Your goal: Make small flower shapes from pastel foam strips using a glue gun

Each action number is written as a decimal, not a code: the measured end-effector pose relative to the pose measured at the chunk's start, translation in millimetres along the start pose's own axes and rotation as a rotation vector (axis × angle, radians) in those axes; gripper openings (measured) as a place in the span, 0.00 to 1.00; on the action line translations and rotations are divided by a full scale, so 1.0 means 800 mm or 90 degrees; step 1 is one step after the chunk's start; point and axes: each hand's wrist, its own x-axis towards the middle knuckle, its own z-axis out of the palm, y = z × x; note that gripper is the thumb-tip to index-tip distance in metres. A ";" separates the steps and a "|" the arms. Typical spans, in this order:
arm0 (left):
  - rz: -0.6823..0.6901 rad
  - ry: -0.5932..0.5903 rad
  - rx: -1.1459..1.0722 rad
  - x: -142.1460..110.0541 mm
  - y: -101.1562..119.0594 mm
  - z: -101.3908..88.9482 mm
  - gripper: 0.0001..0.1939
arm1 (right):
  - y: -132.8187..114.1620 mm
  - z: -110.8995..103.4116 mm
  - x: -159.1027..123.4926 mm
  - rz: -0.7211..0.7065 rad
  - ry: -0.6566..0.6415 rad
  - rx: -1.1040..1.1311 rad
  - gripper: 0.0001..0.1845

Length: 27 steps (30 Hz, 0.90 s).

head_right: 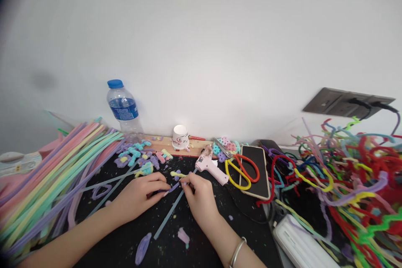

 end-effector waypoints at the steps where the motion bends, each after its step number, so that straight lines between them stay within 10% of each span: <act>1: 0.002 0.003 0.000 0.000 0.000 0.000 0.09 | 0.000 0.000 0.000 0.000 0.000 -0.002 0.08; 27: -0.068 0.003 -0.020 0.001 0.013 -0.007 0.08 | -0.002 -0.002 0.000 0.023 0.045 -0.027 0.06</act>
